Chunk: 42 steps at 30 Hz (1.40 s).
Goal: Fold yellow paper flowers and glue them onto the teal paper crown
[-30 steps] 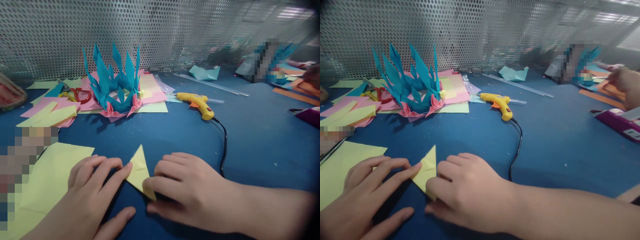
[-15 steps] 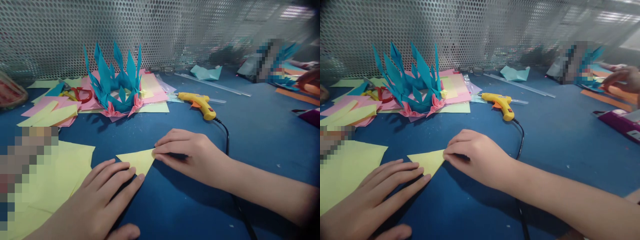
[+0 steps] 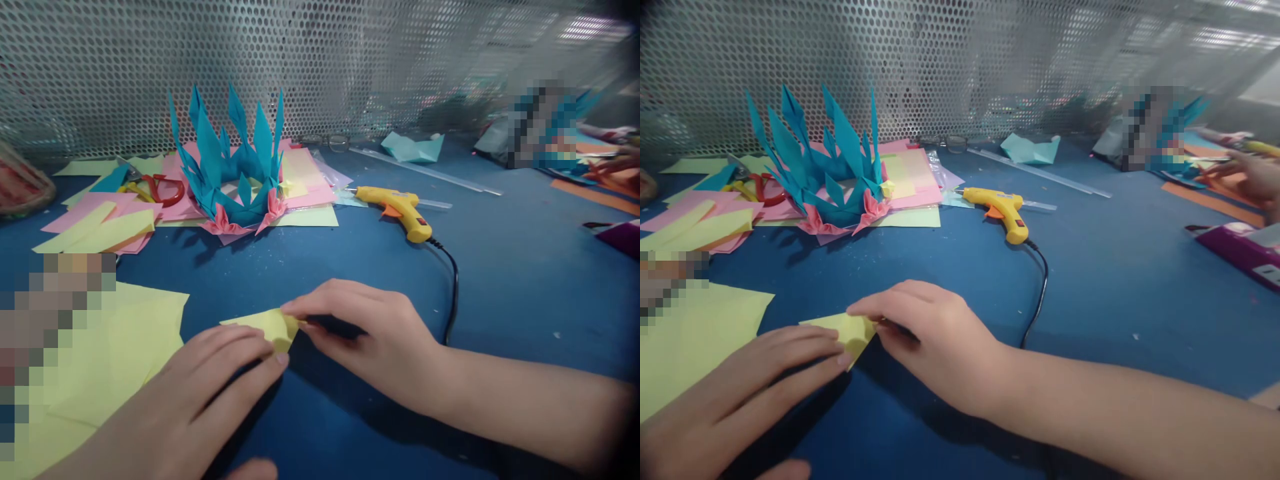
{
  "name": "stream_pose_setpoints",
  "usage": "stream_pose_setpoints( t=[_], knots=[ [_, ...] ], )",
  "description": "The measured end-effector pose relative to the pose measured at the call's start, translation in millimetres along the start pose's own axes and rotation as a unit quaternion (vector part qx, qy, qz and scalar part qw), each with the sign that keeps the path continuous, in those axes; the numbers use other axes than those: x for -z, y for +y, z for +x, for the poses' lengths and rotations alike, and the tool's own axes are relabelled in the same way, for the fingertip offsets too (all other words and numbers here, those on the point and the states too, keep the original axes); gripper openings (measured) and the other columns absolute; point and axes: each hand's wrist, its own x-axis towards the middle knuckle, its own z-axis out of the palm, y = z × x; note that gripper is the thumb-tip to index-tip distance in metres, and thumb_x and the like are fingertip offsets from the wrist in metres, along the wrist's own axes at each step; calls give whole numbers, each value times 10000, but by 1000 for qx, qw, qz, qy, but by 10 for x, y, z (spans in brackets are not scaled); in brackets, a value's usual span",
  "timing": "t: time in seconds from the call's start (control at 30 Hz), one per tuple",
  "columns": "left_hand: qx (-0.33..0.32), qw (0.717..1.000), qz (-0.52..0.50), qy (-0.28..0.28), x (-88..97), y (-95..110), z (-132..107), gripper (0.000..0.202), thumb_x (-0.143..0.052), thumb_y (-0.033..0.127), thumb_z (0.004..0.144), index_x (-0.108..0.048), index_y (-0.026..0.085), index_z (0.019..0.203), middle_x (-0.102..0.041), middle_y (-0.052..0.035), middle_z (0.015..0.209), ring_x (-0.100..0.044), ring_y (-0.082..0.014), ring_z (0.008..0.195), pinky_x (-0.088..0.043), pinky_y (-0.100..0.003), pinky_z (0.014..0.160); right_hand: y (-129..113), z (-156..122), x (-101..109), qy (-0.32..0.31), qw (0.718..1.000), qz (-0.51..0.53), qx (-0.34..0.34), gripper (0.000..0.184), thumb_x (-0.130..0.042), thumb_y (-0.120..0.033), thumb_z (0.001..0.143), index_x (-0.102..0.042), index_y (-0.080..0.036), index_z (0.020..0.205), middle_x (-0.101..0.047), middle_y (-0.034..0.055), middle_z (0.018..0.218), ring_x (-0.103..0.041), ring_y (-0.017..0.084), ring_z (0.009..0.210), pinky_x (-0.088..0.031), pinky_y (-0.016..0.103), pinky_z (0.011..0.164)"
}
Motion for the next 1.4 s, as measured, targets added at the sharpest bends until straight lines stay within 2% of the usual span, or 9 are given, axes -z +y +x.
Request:
stream_pose_setpoints(
  t=[0.17,0.37,0.43,0.67,0.83,1.0,1.1,1.27,1.4],
  knots=[
    [52,997,-47,-22,20,12,-24,313,-498,190,957,-564,262,1254,-605,9,1355,-565,-102,1261,-373,-164,1122,-10,-33,-32,-14,996,35,82,291,-528,9,908,-667,-153,1106,-726,65,1013,-675,115,936,-555,201,870],
    [30,998,-52,-19,4,24,2,362,-431,70,932,-578,248,1211,-673,-7,1275,-591,-111,1254,-405,-208,1124,-59,42,-107,-15,968,157,-193,246,-660,-63,788,-660,-144,1020,-699,20,831,-682,105,673,-600,198,643],
    [18,998,-53,-22,8,22,2,361,-442,77,930,-586,245,1215,-667,-10,1301,-596,-122,1259,-419,-210,1116,-62,59,-106,-22,965,155,-212,197,-663,-62,777,-685,-151,952,-703,7,785,-678,105,653,-597,203,641],
    [-35,999,1,-7,-44,23,-4,433,-413,8,904,-625,140,1257,-674,-74,1319,-535,-194,1339,-405,-274,1152,-4,8,-13,-28,998,42,21,183,-590,-93,929,-754,-174,927,-756,81,1057,-720,129,911,-591,233,823],
    [-34,999,10,13,-83,26,-40,388,-420,14,919,-632,131,1223,-660,-94,1323,-524,-196,1341,-360,-293,1182,55,28,55,-100,978,-33,179,228,-497,-100,1004,-724,-98,985,-763,100,1028,-688,169,977,-568,301,928],
    [-30,999,10,-12,-87,10,-24,381,-412,33,935,-599,145,1248,-637,-100,1348,-522,-192,1338,-370,-288,1171,71,35,118,-128,962,-52,235,271,-443,-90,1025,-708,-52,1069,-756,115,1125,-677,172,1070,-517,279,1027],
    [-40,999,21,-2,-88,7,-11,386,-436,41,928,-603,136,1263,-670,-104,1303,-533,-219,1326,-396,-329,1163,58,12,77,-101,983,9,154,262,-489,-49,987,-679,-85,1164,-752,93,1122,-679,127,1077,-532,228,1000],
    [-31,999,22,-6,-79,19,2,313,-473,76,929,-667,173,1155,-679,-81,1286,-557,-215,1275,-421,-310,1124,26,-5,-28,-41,988,85,-122,163,-669,-88,813,-769,-179,904,-731,46,1013,-696,71,628,-593,164,620],
    [-24,999,31,11,-83,25,24,311,-458,66,929,-667,196,1120,-690,-62,1245,-540,-238,1241,-395,-381,1097,30,-19,-24,-33,998,46,-30,152,-621,-91,864,-755,-162,875,-717,66,959,-705,108,774,-589,190,721]
  ],
)
